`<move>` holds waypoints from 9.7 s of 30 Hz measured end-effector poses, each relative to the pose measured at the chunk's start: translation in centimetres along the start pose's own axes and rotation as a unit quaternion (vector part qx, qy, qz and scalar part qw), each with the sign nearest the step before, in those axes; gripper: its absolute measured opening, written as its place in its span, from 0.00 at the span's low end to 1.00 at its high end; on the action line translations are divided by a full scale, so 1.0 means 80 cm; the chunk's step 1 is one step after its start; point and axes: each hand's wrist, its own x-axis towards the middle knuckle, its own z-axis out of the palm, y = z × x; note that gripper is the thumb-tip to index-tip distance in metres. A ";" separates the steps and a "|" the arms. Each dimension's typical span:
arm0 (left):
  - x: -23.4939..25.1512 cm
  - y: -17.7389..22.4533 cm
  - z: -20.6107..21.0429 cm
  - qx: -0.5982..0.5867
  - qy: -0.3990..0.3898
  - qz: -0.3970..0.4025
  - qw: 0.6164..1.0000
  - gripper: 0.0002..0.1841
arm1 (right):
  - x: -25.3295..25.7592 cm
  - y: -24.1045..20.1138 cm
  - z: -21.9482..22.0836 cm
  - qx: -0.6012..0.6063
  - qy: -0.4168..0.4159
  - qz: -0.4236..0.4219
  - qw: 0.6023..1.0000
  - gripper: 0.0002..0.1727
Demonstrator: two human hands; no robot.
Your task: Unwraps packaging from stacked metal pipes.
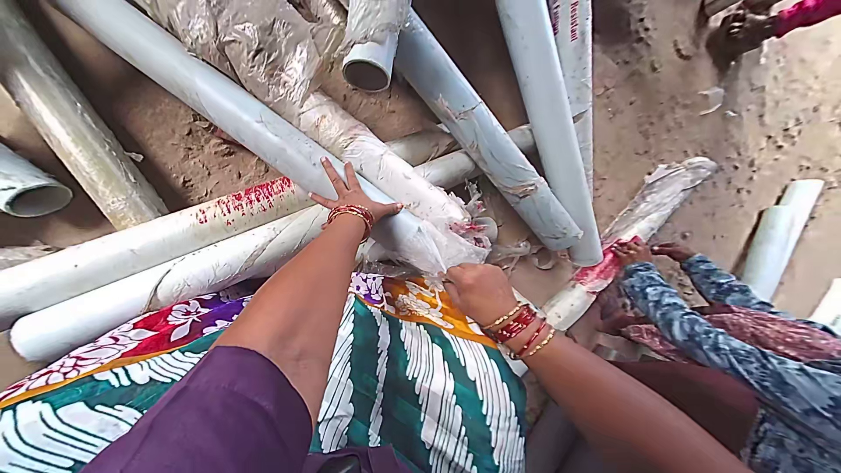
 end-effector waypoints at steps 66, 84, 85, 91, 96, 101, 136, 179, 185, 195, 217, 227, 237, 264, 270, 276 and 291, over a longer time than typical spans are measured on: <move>-0.004 0.011 0.010 -0.339 0.238 -0.226 0.882 0.73 | -0.142 -0.057 -0.086 0.471 0.041 0.340 0.813 0.13; -0.006 -0.003 0.032 -0.236 0.171 -0.167 0.942 0.77 | -0.058 0.095 -0.063 0.136 -0.070 0.460 0.874 0.18; -0.010 -0.007 0.033 -0.240 0.167 -0.165 0.942 0.78 | -0.042 0.078 -0.065 0.150 -0.026 0.402 0.903 0.18; -0.022 -0.041 0.022 -0.285 0.111 -0.162 0.938 0.79 | 0.085 -0.022 -0.027 0.072 -0.314 0.257 0.911 0.33; -0.044 -0.035 0.006 -0.297 0.073 -0.207 0.929 0.73 | 0.074 -0.028 -0.011 0.137 -0.279 0.236 0.921 0.18; -0.041 0.008 0.027 -0.342 0.176 -0.255 0.887 0.78 | 0.056 -0.023 -0.009 0.394 -0.212 0.269 0.853 0.19; -0.071 0.045 0.049 0.045 -0.026 -0.062 0.997 0.78 | -0.119 0.097 -0.026 0.255 -0.085 0.383 0.884 0.18; -0.062 0.055 0.037 0.088 -0.034 -0.050 0.994 0.76 | -0.186 0.092 -0.048 -0.102 -0.070 0.115 0.986 0.23; -0.062 0.056 0.034 0.075 -0.032 -0.057 0.995 0.77 | -0.053 0.023 0.019 -0.034 -0.072 0.090 0.993 0.24; -0.061 0.064 0.024 0.102 -0.051 -0.055 0.992 0.80 | -0.206 0.096 -0.016 -0.129 -0.099 0.137 0.977 0.24; -0.068 0.061 0.027 0.071 -0.047 -0.044 0.995 0.78 | -0.141 0.097 -0.023 0.037 -0.011 0.230 0.972 0.28; -0.055 0.060 0.031 0.088 -0.047 -0.048 0.994 0.78 | -0.094 0.080 -0.012 -0.008 -0.303 0.251 0.919 0.27; -0.054 0.056 0.031 0.044 -0.040 -0.039 0.997 0.78 | -0.015 0.062 0.000 0.207 0.050 0.200 0.956 0.28; -0.041 0.042 0.046 -0.032 0.000 -0.073 0.997 0.81 | -0.090 0.010 0.007 0.606 0.092 0.500 0.612 0.16; -0.046 0.043 0.044 -0.009 -0.001 -0.056 0.998 0.81 | -0.099 0.044 0.016 0.457 -0.007 0.431 0.778 0.20; -0.049 0.012 0.053 -0.054 0.013 -0.021 0.998 0.81 | -0.037 0.050 -0.013 0.310 -0.048 0.430 0.847 0.38; -0.043 0.065 0.093 -0.259 0.172 -0.217 0.925 0.78 | -0.023 0.012 0.031 0.582 0.040 0.512 0.631 0.13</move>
